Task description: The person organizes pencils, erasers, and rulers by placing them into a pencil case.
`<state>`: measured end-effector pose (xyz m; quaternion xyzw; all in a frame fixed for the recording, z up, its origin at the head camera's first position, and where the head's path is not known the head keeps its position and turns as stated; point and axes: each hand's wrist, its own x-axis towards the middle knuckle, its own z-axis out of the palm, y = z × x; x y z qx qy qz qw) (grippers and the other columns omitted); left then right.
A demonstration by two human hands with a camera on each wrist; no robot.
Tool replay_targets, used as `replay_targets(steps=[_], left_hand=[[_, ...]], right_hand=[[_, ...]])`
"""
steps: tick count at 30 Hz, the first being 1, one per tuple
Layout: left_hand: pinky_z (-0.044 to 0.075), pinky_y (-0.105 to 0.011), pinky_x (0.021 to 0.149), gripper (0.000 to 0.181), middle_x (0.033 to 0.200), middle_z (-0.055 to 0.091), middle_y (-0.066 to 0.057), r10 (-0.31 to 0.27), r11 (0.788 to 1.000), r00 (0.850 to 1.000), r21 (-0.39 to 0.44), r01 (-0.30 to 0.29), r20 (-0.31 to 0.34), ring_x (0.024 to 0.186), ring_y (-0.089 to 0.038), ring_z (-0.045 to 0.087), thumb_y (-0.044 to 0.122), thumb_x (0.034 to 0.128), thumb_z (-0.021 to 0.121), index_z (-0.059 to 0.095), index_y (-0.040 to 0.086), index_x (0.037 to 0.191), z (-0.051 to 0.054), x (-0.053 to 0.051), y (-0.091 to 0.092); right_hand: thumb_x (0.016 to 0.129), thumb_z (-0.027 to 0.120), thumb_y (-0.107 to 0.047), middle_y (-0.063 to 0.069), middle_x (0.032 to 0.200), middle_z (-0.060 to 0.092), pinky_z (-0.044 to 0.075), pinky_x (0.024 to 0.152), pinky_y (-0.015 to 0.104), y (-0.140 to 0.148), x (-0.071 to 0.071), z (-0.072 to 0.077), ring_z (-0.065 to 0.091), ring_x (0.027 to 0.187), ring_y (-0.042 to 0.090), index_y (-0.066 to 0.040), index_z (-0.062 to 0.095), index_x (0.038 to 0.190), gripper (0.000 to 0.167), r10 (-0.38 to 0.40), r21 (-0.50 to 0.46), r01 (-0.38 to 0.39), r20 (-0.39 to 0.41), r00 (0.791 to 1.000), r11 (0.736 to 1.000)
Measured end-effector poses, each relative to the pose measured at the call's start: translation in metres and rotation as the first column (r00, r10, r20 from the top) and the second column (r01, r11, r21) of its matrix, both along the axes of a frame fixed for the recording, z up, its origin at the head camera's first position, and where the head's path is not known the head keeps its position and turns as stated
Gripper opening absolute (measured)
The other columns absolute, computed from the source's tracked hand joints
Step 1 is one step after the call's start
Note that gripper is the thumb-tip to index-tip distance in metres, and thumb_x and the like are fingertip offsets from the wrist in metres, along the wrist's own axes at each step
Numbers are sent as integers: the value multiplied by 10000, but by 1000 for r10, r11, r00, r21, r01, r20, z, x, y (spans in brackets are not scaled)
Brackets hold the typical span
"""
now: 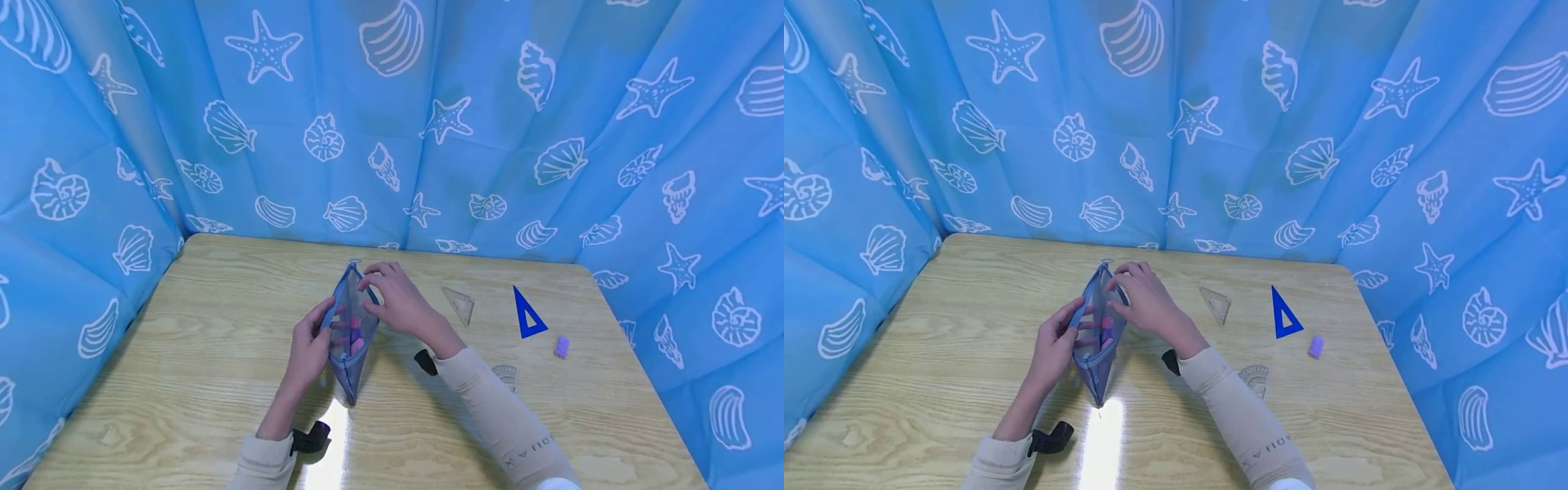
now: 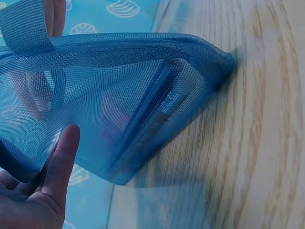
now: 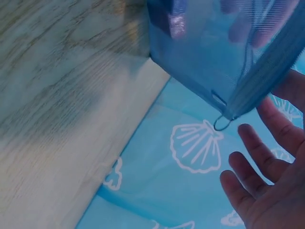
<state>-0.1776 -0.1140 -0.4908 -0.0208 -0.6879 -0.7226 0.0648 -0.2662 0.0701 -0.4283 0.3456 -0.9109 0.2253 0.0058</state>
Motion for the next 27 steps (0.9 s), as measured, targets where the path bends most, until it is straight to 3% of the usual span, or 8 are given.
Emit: replay_targets(steps=[7, 11, 18, 27], left_hand=[[639, -456, 898, 584, 1385, 563, -288, 0, 1000, 1000, 17, 0, 5, 1166, -477, 626, -134, 937, 329, 394, -57, 1512, 0, 1, 0], [633, -471, 907, 594, 1379, 553, -317, -1, 1000, 1000, 19, 1, -8, 1163, -495, 622, -145, 926, 314, 383, -74, 1511, 0, 1, -1], [632, -455, 918, 600, 1388, 561, -287, 1, 1000, 1000, 16, -2, 11, 1179, -477, 622, -137, 930, 325, 384, -48, 1520, -1, 0, -3], [639, -433, 902, 598, 1390, 571, -271, 13, 1000, 1000, 7, -13, 18, 1174, -467, 628, -134, 930, 330, 396, -42, 1517, -2, 2, -3]], right_hand=[[965, 687, -144, 86, 1309, 584, 462, 1104, 503, 19, 6, -6, 475, 1285, 309, -98, 682, 1156, 197, -14, -212, 10, -15, 1000, 977], [974, 666, -129, 92, 1285, 583, 464, 1086, 521, 34, 10, -12, 481, 1267, 311, -99, 659, 1179, 206, -45, -268, 48, 20, 999, 962], [988, 652, -163, 95, 1303, 575, 462, 1092, 521, 61, 18, -27, 481, 1280, 312, -117, 646, 1230, 246, -123, -232, 151, 129, 984, 961], [984, 655, -159, 144, 1335, 569, 446, 1103, 580, 98, 38, -42, 463, 1321, 375, -39, 631, 1282, 322, -164, -169, 199, 203, 965, 965]])
